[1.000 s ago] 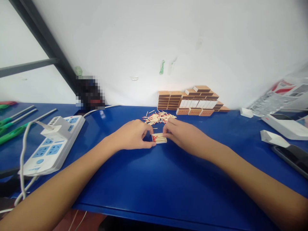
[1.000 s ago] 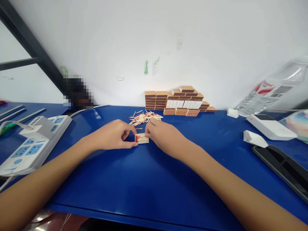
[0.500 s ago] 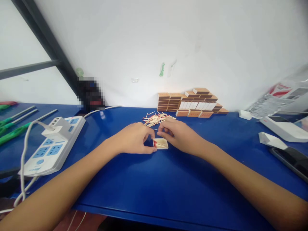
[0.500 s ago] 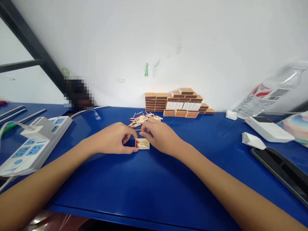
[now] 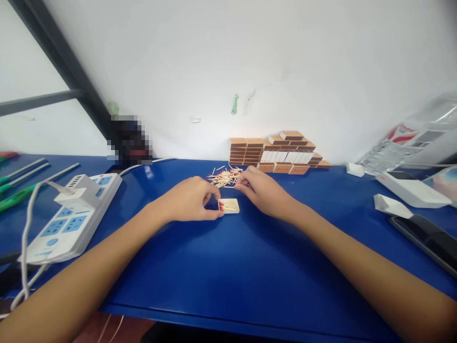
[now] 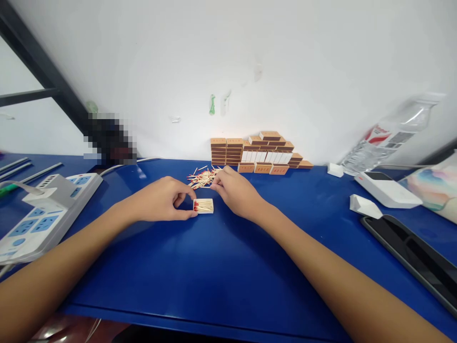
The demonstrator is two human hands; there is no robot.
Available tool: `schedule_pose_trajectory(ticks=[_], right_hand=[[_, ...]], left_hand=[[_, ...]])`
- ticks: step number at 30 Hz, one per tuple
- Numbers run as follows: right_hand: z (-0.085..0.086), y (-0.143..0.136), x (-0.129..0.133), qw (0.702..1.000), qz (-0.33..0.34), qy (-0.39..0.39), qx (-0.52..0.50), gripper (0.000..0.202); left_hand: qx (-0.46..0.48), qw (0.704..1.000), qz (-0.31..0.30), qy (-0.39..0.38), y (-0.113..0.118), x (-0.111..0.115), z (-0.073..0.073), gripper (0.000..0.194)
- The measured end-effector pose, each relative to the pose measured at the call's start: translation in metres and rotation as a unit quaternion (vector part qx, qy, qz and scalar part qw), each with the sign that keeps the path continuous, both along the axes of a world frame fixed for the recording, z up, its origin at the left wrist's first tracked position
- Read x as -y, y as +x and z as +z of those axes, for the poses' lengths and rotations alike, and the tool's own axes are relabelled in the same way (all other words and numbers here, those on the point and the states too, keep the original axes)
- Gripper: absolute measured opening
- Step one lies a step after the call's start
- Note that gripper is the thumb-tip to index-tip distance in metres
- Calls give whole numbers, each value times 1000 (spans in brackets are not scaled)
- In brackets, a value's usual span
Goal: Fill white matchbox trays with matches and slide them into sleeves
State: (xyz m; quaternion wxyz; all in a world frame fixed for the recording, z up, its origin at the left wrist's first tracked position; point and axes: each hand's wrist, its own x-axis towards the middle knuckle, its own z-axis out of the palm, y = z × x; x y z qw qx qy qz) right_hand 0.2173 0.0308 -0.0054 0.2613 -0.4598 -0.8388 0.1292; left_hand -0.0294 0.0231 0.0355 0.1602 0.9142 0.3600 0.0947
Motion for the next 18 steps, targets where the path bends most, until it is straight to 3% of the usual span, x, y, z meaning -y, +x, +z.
schedule_pose_trajectory(ticks=[11,15,18], right_hand=[[13,4,31,998,59,-7,4,12],[18,33,28,999,11,44,-30,15],[13,61,22,996,-43,72,-23,15]], left_hand=[[34,999,9,11,4,-1,-8,25],[75,997,6,29,9,6,-7,24],[84,996,-3,25,14,12,-8,25]])
